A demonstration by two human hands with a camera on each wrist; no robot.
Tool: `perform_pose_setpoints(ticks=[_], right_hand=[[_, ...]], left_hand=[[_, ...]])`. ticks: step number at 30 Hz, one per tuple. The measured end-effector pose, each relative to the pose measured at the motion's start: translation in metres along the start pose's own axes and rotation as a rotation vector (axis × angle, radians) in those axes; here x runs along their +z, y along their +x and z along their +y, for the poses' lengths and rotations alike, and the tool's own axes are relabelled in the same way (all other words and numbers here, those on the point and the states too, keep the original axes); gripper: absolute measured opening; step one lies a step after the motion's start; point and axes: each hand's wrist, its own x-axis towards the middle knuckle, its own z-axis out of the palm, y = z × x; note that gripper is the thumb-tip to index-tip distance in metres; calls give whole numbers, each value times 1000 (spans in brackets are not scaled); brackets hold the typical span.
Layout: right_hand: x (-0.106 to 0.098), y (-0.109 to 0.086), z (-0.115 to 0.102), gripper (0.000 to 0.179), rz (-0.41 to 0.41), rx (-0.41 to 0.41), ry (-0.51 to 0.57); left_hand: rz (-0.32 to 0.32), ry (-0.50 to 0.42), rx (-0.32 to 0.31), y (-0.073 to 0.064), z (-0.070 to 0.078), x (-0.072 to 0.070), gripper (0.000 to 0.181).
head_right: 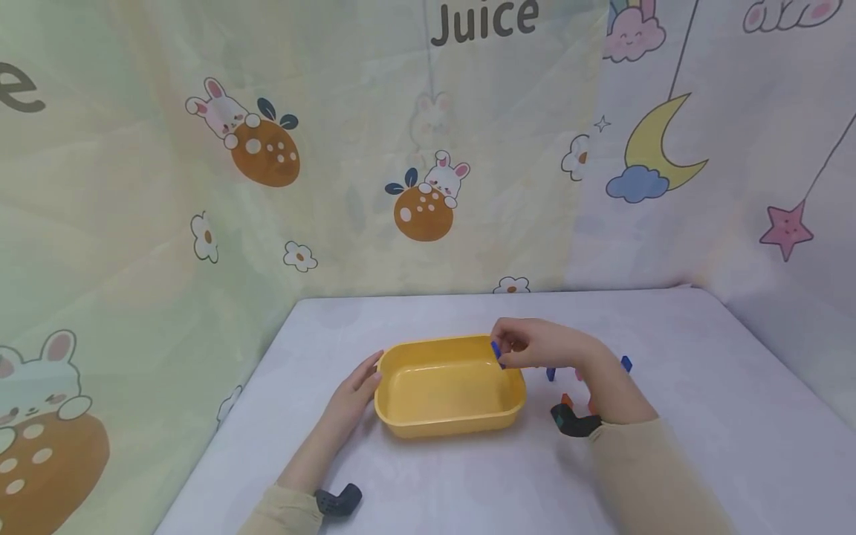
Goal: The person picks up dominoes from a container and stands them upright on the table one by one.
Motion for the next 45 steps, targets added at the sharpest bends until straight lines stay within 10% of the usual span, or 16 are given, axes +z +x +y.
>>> perform_pose_setpoints(ticks=[19, 45], right_hand=[[-20, -148, 109, 27, 333, 24, 83], [-1, -166, 186, 43, 227, 315, 207]], left_hand=[[-8, -4, 8, -1, 0, -1, 43], [6, 13, -19, -2, 3, 0, 42]])
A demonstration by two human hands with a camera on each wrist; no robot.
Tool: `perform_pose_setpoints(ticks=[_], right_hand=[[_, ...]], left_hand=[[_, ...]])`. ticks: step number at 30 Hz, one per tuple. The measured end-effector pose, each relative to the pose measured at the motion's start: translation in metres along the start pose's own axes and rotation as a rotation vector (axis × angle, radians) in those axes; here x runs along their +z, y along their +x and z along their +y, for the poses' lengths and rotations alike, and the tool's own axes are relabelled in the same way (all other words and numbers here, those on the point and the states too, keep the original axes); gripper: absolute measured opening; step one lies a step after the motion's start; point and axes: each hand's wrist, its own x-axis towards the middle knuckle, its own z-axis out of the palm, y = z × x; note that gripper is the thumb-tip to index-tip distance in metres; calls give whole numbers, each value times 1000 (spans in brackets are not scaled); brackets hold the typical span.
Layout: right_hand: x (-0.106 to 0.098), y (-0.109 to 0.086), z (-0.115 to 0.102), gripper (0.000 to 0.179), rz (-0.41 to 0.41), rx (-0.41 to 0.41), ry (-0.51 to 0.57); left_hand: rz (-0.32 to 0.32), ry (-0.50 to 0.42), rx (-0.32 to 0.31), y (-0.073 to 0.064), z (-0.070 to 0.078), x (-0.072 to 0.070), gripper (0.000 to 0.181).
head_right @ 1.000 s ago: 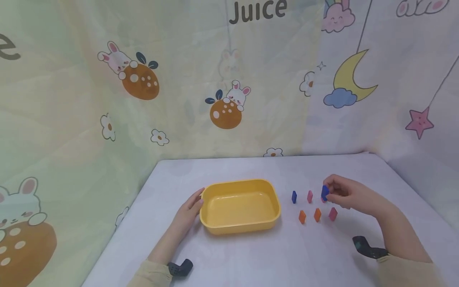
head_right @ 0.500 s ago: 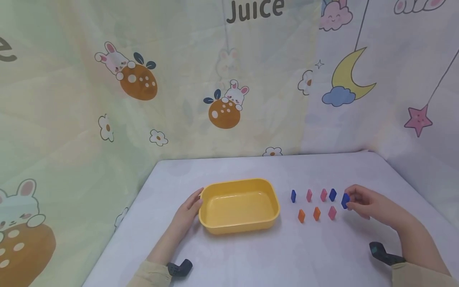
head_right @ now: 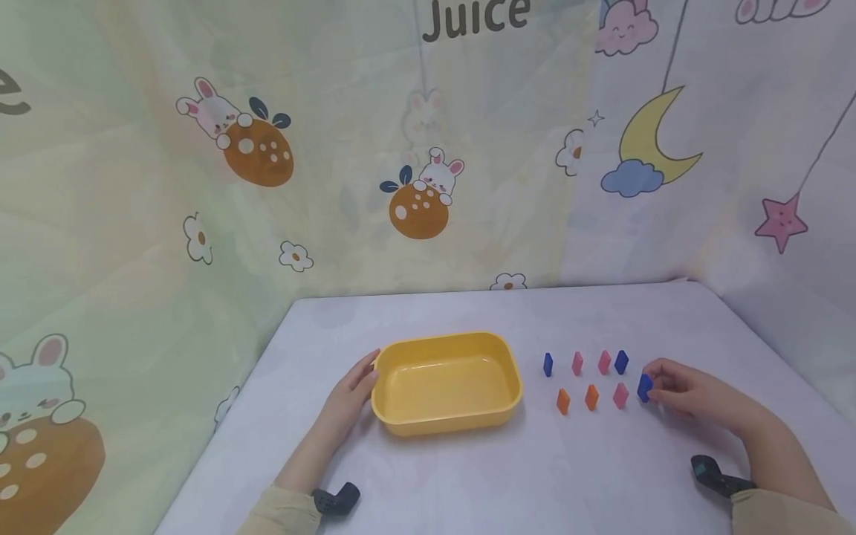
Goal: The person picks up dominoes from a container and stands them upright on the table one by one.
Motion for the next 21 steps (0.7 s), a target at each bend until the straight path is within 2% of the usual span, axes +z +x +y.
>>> perform_pose_setpoints(ticks=[9, 17, 21], right_hand=[[-1, 2, 4, 36, -41, -69, 5], [0, 2, 6, 37, -57, -72, -3], [0, 2, 7, 38, -60, -55, -1]], left_hand=[[0, 1, 12, 1, -1, 0, 41], [-3, 0, 3, 1, 0, 0, 42], [-14, -15, 25, 0, 0, -1, 42]])
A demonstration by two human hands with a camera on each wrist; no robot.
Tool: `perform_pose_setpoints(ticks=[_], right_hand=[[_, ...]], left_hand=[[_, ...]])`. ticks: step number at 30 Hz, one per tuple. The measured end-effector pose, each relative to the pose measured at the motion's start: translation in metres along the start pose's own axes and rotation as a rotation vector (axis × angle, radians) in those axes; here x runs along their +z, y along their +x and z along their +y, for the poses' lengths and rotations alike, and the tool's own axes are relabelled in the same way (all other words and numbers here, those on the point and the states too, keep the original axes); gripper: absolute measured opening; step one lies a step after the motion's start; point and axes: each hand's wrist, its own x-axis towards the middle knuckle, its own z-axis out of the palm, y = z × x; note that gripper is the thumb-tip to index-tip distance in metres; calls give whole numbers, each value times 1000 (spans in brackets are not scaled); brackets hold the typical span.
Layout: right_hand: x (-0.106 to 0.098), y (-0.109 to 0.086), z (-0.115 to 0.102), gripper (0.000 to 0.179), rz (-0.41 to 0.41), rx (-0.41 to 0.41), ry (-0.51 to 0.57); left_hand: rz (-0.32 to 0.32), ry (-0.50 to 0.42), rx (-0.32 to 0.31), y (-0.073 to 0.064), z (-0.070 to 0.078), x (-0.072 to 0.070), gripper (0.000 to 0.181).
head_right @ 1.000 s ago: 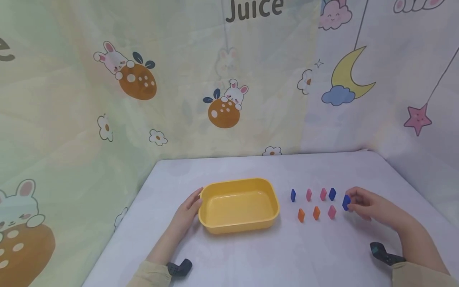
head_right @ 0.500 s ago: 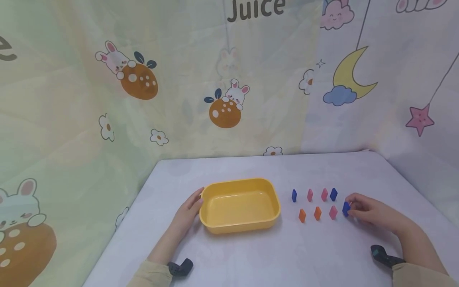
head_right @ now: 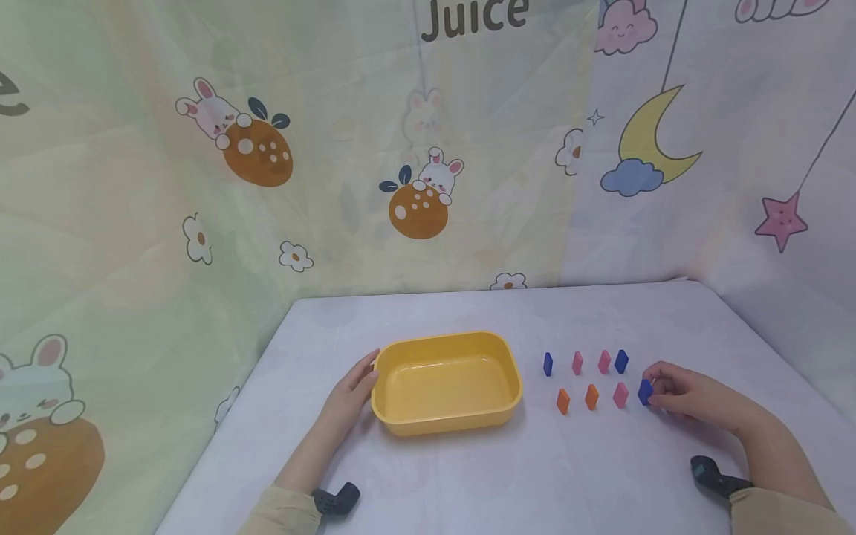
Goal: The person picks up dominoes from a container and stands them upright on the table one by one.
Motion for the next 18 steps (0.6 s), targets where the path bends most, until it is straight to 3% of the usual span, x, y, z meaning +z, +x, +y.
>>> perform_pose_setpoints(ticks=[3, 12, 18], right_hand=[[0, 0, 1, 39, -3, 14, 5], [-4, -1, -2, 43, -14, 20, -12], [-9, -5, -35, 42, 48, 14, -158]], left_hand=[[-13, -12, 32, -1, -2, -1, 43], [-16, -12, 42, 1, -6, -1, 46], [-12, 1, 25, 2, -5, -1, 45]])
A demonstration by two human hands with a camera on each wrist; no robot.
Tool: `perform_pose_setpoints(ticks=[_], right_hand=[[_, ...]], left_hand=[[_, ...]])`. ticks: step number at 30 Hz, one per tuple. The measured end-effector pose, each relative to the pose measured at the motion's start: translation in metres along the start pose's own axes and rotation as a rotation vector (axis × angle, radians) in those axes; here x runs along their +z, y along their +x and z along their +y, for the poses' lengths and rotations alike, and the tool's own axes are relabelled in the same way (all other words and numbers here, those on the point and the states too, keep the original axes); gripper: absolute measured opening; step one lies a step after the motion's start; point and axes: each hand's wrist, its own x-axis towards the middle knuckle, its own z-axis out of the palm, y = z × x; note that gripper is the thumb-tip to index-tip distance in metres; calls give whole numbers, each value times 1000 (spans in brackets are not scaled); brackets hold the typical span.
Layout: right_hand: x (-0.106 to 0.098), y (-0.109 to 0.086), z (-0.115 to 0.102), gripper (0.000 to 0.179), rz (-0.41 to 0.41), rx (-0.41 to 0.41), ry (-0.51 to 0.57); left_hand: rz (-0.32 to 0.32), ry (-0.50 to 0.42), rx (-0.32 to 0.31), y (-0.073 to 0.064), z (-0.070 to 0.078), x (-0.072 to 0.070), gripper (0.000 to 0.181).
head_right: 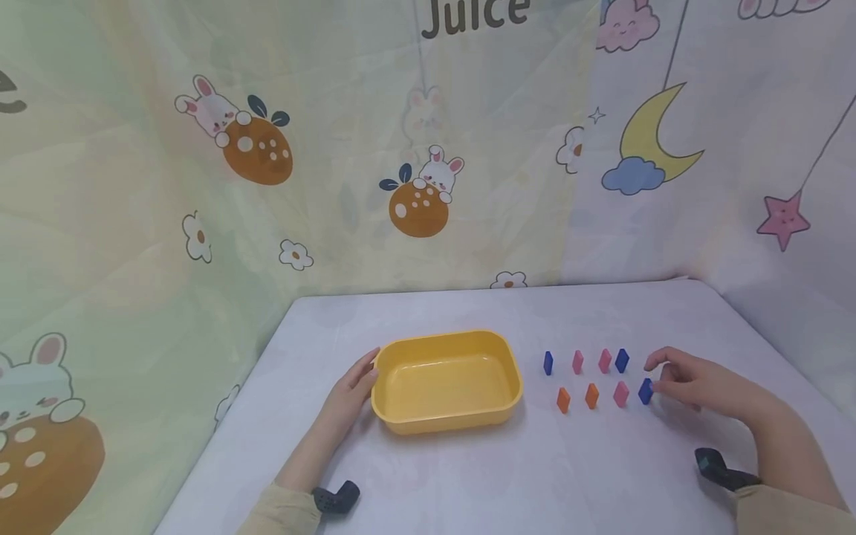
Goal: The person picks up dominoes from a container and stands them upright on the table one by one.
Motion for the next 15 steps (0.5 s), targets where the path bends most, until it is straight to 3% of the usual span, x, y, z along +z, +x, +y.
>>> perform_pose_setpoints(ticks=[6, 10, 13, 15], right_hand=[[-2, 5, -84, 34, 176, -89, -273], [8, 14, -140, 36, 249, -161, -324], [21, 21, -168, 46, 233, -196, -322], [31, 26, -179, 56, 216, -210, -339]], left_hand=[[-7, 14, -4, 2, -3, -5, 45], [-3, 7, -1, 1, -4, -10, 48], [14, 97, 51, -4, 5, -14, 47], [24, 222, 112, -8, 15, -16, 48]])
